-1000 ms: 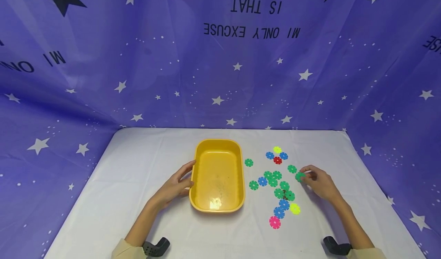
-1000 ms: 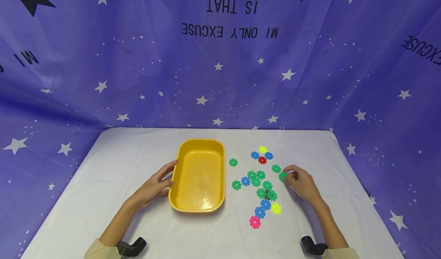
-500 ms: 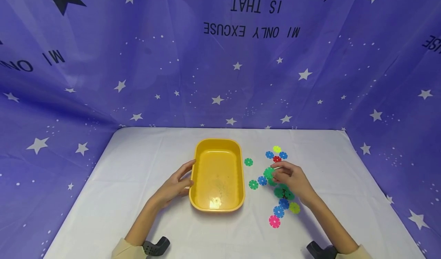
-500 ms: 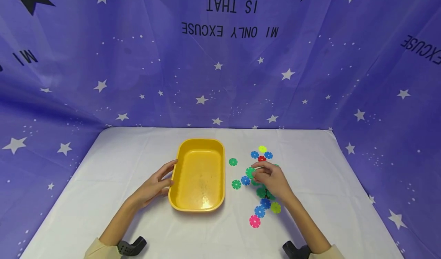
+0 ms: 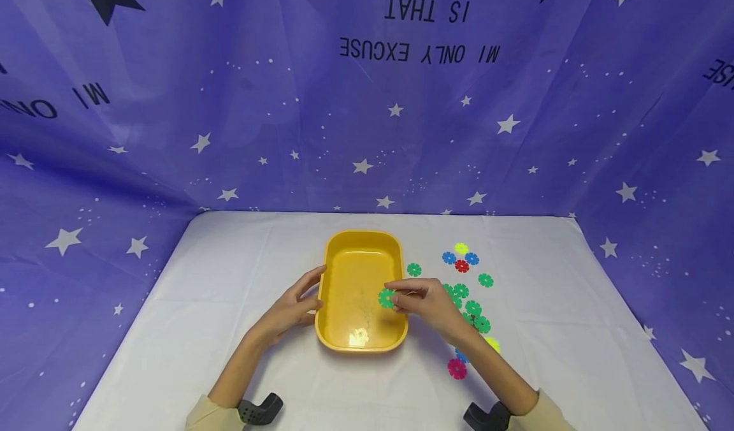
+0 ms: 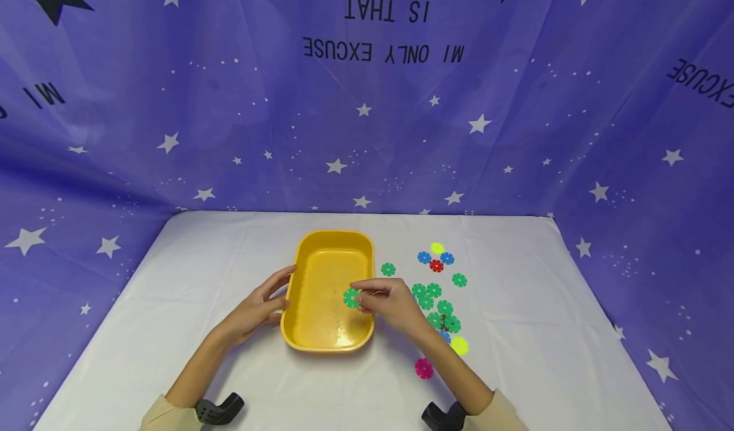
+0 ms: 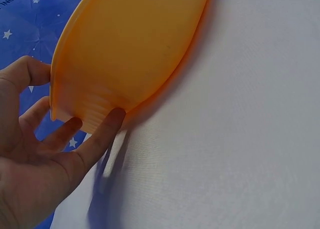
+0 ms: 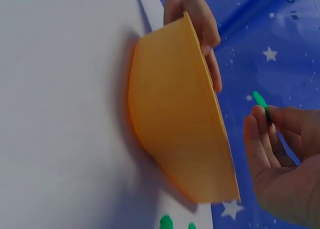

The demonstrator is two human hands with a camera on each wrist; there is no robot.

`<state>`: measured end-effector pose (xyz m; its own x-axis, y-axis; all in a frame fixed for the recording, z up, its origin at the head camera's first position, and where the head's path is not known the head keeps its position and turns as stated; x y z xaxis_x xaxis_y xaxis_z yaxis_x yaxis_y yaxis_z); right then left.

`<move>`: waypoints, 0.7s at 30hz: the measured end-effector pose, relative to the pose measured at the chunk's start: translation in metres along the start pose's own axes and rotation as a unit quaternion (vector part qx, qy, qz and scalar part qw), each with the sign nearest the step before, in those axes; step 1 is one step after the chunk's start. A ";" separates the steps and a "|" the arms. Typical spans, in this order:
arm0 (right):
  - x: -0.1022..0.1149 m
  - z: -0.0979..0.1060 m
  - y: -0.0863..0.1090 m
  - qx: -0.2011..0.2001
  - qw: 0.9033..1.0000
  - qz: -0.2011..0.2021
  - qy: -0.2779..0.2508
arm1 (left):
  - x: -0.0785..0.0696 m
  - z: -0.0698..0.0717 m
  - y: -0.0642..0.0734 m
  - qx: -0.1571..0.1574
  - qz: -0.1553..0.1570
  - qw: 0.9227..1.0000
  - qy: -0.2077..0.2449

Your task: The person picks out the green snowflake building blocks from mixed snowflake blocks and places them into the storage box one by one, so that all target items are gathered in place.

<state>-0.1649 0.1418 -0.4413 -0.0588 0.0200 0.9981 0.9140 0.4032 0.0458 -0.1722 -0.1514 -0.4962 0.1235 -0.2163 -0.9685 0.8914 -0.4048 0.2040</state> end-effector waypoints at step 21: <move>-0.016 -0.053 -0.031 0.033 0.998 -0.038 0.029 | -0.002 -0.002 -0.001 -0.013 0.014 1.000 -0.012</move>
<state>-0.1707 0.0805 -0.4564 -0.1024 -0.0662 0.9925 0.8791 0.4608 0.1214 -0.1725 -0.1483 -0.4946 0.1385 -0.2491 -0.9585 0.8985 -0.3755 0.2275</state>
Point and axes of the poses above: each hand's wrist, its own y-axis away from the middle knuckle, its own z-axis out of the back of the hand, x = y × z, the point moved 3 cm from there along -y, towards the middle knuckle, and after that the axes turned 11 degrees about -y, right-handed, at the moved point
